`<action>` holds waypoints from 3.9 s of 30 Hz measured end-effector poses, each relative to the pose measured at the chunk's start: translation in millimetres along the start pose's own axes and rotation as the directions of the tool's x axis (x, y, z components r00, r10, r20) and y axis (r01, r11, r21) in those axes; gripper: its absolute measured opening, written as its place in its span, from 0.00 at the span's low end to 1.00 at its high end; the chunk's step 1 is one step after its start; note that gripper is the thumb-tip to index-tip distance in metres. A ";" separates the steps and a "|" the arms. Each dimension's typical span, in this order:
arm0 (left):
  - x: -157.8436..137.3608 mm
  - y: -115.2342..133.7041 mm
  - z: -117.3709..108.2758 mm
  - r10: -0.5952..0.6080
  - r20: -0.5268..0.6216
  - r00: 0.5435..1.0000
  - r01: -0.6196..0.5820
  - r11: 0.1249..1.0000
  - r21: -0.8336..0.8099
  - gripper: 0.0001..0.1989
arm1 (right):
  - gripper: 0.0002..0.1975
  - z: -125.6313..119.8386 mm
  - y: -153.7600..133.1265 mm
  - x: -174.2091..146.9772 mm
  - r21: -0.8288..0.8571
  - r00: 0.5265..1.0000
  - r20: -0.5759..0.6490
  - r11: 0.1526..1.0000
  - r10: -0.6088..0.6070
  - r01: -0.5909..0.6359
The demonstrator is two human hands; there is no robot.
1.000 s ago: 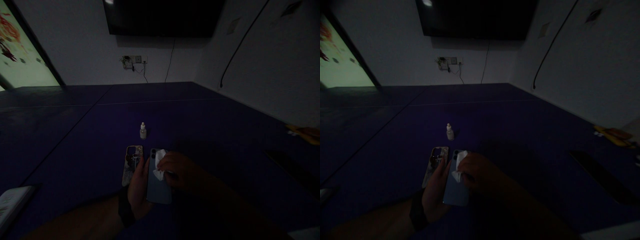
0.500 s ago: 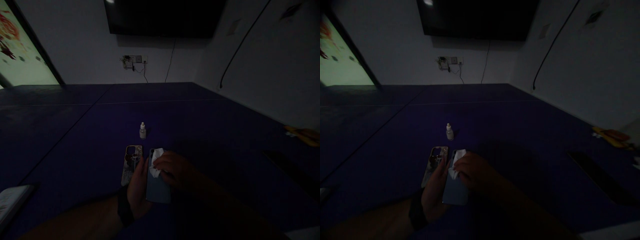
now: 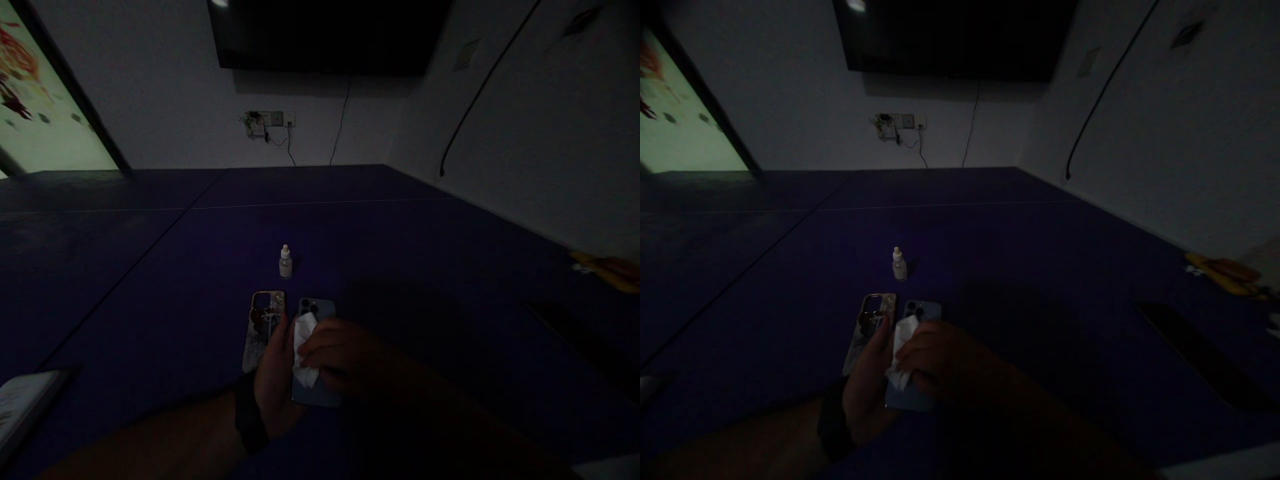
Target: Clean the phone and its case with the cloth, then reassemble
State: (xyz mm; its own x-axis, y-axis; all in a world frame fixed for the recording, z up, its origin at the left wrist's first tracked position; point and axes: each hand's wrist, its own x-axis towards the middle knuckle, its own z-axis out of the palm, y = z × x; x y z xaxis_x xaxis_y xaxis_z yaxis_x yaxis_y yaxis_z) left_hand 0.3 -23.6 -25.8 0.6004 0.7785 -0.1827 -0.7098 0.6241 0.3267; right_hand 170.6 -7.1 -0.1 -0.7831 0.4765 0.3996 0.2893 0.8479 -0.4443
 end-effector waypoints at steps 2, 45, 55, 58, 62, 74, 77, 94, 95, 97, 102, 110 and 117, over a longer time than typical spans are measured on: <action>-0.2 -0.6 0.7 0.009 -0.007 1.000 -0.009 1.000 0.023 0.19 | 0.10 -2.6 -5.2 -0.6 0.076 0.997 0.063 0.997 -0.036 0.031; -2.6 1.3 11.0 0.016 -0.076 0.997 -0.009 0.995 0.095 0.23 | 0.05 -19.0 -21.4 -2.9 0.018 0.968 0.245 0.998 0.053 -0.059; -2.2 2.5 10.4 -0.033 -0.028 0.999 0.036 0.993 0.109 0.28 | 0.06 -18.7 -26.0 -0.1 0.018 0.950 0.312 1.000 -0.013 0.007; -4.1 2.7 12.3 -0.042 -0.030 0.999 0.045 0.993 0.113 0.29 | 0.04 -23.9 -29.2 0.2 -0.041 0.944 0.326 0.998 0.052 -0.041; -3.8 2.5 11.4 -0.036 -0.055 0.998 0.043 0.992 0.118 0.28 | 0.03 -17.2 -31.9 2.9 -0.050 0.922 0.388 0.998 -0.017 0.039; -2.5 2.3 6.9 -0.028 -0.041 0.999 0.032 0.995 0.099 0.24 | 0.03 -13.1 -28.7 -0.4 -0.040 0.946 0.324 0.999 -0.007 0.021; -1.6 1.6 6.6 0.025 -0.048 0.999 -0.021 0.997 0.070 0.20 | 0.05 -13.4 -28.4 0.9 -0.053 0.967 0.254 0.998 0.026 -0.013; -1.0 1.5 7.4 0.028 -0.082 0.996 -0.021 0.995 0.095 0.22 | 0.04 -21.9 -28.9 -0.5 -0.111 0.949 0.243 0.978 0.201 -0.179; -1.2 1.5 7.7 0.014 -0.072 0.997 -0.007 0.995 0.097 0.23 | 0.04 -22.7 -30.0 -0.4 -0.091 0.945 0.281 0.985 0.168 -0.148; -1.1 1.6 7.1 -0.020 -0.062 0.998 0.026 0.996 0.086 0.24 | 0.03 -20.1 -31.5 0.9 -0.048 0.940 0.337 0.998 0.051 -0.037; -0.1 1.2 3.8 0.016 -0.043 0.999 -0.013 0.998 0.053 0.21 | 0.04 -14.1 -28.3 2.2 -0.069 0.960 0.273 0.996 0.066 -0.049; -2.2 3.1 8.1 -0.046 -0.046 0.998 0.051 0.992 0.114 0.30 | 0.04 -11.0 -27.7 -0.3 -0.002 0.932 0.360 0.999 -0.031 0.034; -1.6 2.6 9.1 -0.038 -0.021 0.999 0.041 0.992 0.121 0.30 | 0.05 -14.9 -30.9 1.4 -0.091 0.926 0.358 0.991 0.122 -0.096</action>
State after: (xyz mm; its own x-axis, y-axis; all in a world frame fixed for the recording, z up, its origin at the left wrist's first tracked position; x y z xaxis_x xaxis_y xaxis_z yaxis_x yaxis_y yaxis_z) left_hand 0.8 -23.8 -16.2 0.6193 0.7552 -0.2150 -0.6349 0.6427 0.4288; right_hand 168.8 -29.2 26.1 -0.8865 0.4618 0.0286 0.4119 0.8160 -0.4055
